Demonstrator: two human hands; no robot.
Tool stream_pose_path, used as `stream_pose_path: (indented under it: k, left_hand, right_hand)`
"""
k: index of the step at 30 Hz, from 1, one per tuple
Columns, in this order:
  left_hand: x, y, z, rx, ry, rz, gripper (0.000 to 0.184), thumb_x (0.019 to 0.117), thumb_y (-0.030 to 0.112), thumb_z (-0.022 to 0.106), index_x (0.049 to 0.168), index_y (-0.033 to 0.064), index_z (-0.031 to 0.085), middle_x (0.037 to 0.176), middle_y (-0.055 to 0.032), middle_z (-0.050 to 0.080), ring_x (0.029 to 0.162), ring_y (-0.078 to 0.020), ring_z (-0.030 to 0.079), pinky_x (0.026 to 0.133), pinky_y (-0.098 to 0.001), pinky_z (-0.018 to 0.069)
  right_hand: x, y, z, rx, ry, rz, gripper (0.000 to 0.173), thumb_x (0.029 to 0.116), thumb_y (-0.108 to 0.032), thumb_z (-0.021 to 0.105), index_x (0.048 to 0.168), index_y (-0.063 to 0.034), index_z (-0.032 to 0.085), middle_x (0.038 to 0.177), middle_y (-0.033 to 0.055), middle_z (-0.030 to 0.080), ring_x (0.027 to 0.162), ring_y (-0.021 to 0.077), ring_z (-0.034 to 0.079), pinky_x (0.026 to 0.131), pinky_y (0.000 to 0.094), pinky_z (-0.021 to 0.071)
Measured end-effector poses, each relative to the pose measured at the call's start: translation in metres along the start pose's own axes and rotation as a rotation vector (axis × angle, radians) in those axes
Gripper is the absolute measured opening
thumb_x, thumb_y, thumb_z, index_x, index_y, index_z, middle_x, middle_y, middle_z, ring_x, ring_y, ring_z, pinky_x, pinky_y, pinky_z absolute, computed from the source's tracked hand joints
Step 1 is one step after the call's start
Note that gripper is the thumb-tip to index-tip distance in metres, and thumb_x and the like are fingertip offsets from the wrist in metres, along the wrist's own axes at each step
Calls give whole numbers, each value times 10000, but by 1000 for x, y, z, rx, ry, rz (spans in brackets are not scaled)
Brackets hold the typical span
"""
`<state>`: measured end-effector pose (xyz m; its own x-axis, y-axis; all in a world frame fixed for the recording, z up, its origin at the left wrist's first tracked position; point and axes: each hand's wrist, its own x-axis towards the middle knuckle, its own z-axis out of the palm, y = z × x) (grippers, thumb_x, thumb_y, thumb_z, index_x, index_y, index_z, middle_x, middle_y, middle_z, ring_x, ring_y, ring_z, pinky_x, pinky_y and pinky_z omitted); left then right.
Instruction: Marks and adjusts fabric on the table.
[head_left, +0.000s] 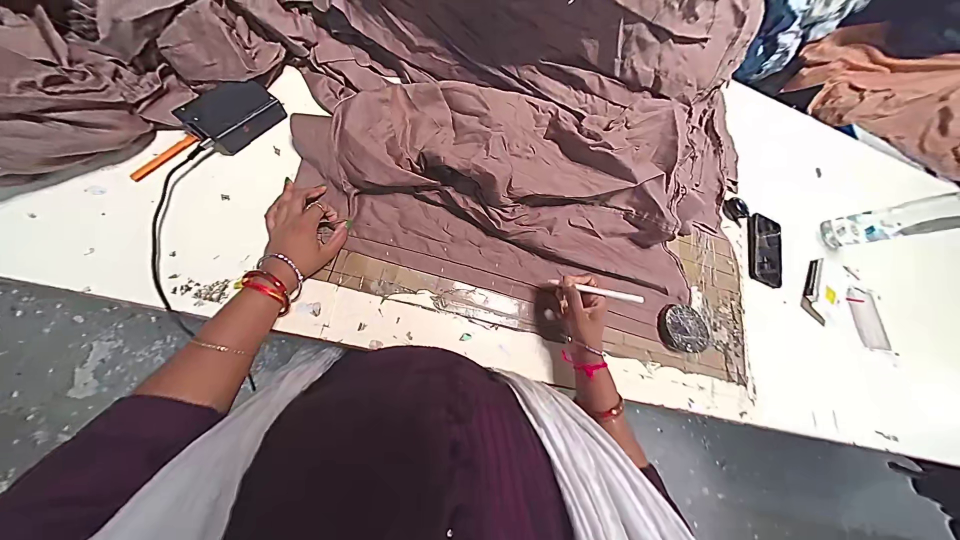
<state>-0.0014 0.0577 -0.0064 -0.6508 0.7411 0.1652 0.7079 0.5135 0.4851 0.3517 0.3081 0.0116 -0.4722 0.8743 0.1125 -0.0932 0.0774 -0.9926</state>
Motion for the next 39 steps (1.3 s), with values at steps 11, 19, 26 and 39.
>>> stream_pose_path:
  k: [11,19,26,39]
  left_hand:
    - [0,-3,2,8,10,14,415,896,262,628,1013,-136,638,1510,-351,425,1451,-600,276,1150,-738,178]
    - [0,-6,4,14,10,28,520,931,343,556,1072,-150,642,1507,-360,431,1441,-613,291,1134,-757,181]
    - [0,-5,4,22,4,30,562,937,386,531,1083,-145,643,1510,-350,438,1444,-613,289,1149,-742,173]
    - [1,-4,2,26,-4,24,595,939,423,511,1087,-140,632,1484,-370,451,1419,-627,314,1126,-758,187]
  right_hand:
    - [-21,19,-18,-629,-122,-301,169,889,-88,629,837,72,620,741,58,624,661,7,574,642,154,479]
    - [2,27,-9,-519,37,-234,223,952,-117,581,766,6,567,658,-51,503,596,-67,453,591,117,385]
    - [11,6,-7,-470,175,-56,267,992,-103,587,758,23,606,606,-32,572,547,4,526,567,203,460]
    - [-31,23,-91,-382,131,-167,87,908,-27,573,926,29,637,826,-57,675,672,-75,582,637,131,499]
